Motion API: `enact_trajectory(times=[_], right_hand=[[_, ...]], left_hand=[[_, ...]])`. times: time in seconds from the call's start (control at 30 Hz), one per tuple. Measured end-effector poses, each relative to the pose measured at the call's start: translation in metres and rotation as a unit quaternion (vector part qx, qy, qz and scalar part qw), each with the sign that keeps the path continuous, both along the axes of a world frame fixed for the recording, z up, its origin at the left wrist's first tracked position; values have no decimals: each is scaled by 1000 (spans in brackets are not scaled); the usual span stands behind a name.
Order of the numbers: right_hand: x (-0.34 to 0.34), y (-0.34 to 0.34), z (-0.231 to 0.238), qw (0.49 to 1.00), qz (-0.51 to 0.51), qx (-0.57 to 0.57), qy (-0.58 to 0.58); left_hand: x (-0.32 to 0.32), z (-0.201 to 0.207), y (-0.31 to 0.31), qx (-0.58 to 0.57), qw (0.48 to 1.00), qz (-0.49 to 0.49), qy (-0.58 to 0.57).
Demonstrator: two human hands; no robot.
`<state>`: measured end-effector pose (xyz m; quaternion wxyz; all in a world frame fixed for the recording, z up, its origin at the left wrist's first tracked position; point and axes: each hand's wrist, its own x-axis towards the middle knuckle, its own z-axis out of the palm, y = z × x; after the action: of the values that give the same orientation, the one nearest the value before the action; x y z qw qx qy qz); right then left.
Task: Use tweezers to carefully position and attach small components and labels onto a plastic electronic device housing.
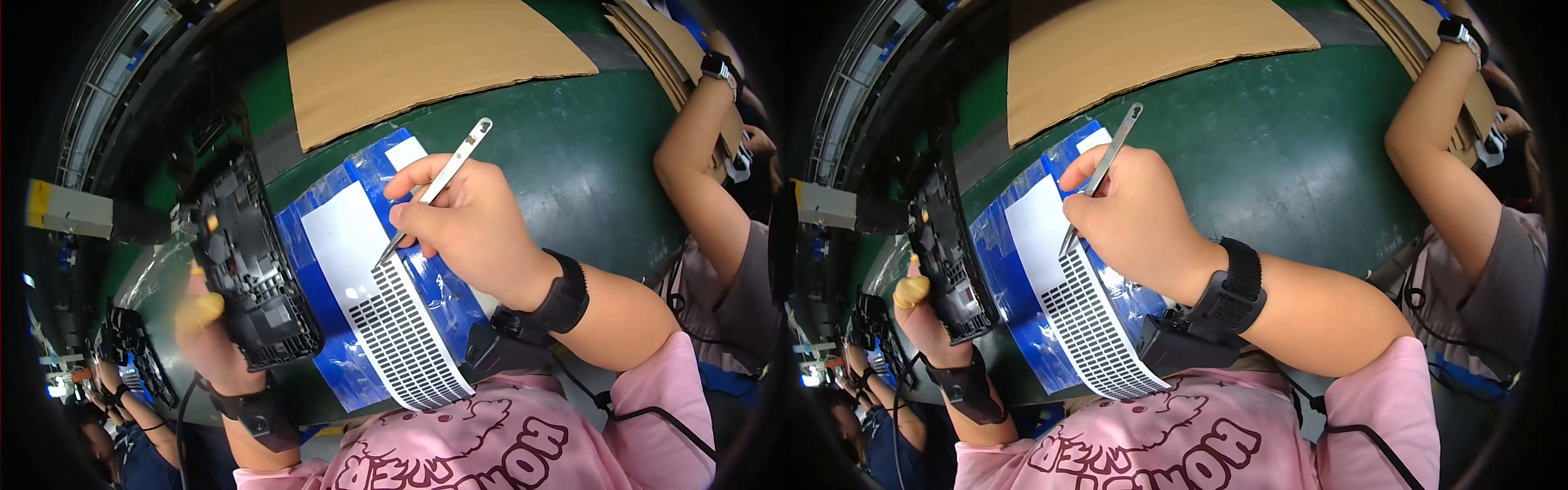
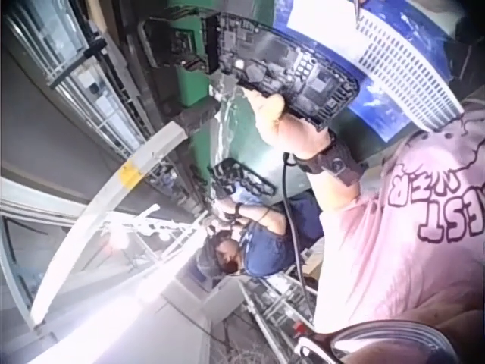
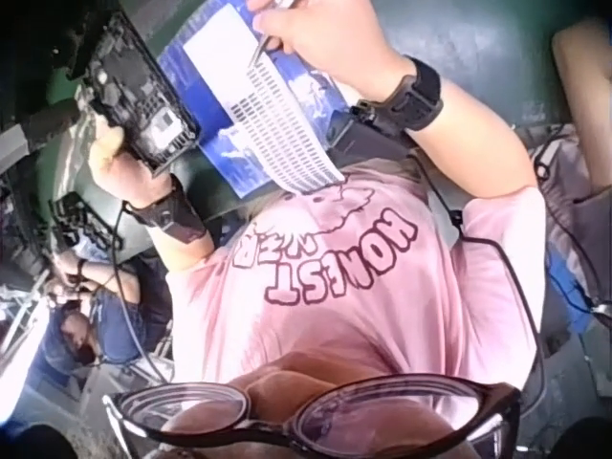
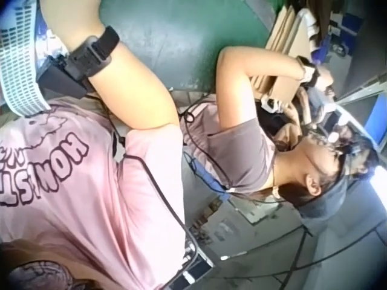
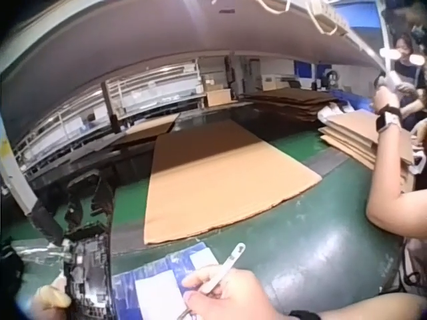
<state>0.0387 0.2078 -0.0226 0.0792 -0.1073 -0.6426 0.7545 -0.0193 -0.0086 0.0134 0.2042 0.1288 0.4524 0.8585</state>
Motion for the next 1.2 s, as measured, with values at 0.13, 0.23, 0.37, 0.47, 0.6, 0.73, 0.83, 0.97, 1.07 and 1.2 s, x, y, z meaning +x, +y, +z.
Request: enact_trajectory(times=[0.13, 0.23, 0.37, 0.47, 0.6, 0.73, 0.83, 0.97, 1.07, 1.2], right_hand=[[0, -4, 11, 999, -7, -40, -34], [-1, -5, 9, 999, 3, -33, -38], [-2, -6, 8, 999, 4, -13, -47], [-2, -7, 9, 999, -3, -6, -49], [-1, -5, 12, 998, -13, 3, -57], [-2, -1, 17, 996, 13, -57, -63], [0, -2, 22, 990, 8, -134, -45], [2, -9, 18, 998, 2, -24, -59], [0, -11, 12, 998, 8, -9, -60], [0, -9, 10, 998, 3, -11, -56]], left_hand=[[-2, -6, -13, -3, 996, 88, -26], [1, -17, -16, -9, 987, 146, -72], [-3, -12, -21, -15, 991, 83, -107], [3, -3, 2, -90, 962, 226, -121], [6, -6, 5, -5, 984, 136, -112], [10, -7, 11, -18, 982, 137, -132], [11, -6, 11, -12, 983, 121, -138], [9, -6, 9, -1, 984, 109, -140], [8, -6, 3, 4, 985, 118, -126], [7, -7, -1, 32, 987, 93, -123]])
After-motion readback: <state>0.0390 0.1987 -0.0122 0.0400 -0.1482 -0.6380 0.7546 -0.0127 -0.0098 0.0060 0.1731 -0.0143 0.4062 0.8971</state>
